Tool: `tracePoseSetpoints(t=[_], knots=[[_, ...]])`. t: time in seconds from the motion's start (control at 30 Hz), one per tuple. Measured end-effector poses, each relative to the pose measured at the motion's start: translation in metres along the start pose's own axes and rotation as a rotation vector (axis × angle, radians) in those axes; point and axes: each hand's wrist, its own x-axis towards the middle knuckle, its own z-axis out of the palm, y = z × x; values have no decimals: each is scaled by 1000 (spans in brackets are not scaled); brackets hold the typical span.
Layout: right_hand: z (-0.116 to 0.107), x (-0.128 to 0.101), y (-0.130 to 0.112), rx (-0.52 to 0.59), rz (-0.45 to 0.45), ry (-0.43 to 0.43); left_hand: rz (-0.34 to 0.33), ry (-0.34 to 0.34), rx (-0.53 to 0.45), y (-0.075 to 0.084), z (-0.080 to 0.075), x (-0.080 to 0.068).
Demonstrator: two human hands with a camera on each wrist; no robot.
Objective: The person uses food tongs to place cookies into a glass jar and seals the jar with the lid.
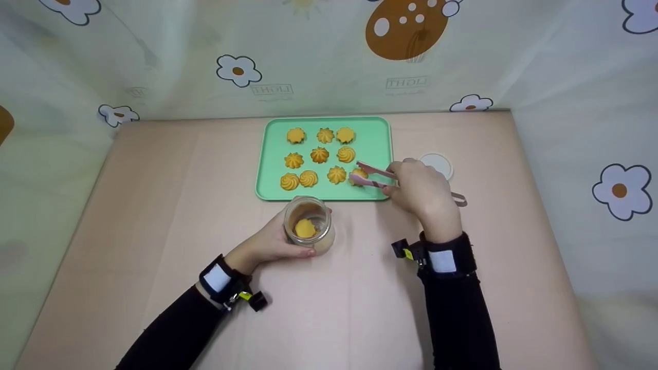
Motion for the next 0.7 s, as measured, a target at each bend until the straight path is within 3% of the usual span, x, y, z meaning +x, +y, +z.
tracePoseSetpoints(t=[0.2,0.47,0.7], knots=[[4,2,0,14,50,79,-10,2,-17,3,1,0],[7,2,-3,30,114,-18,1,-2,-24,2,1,-1],[19,8,-12,-44,139,17,7,2,-21,-2,3,0]])
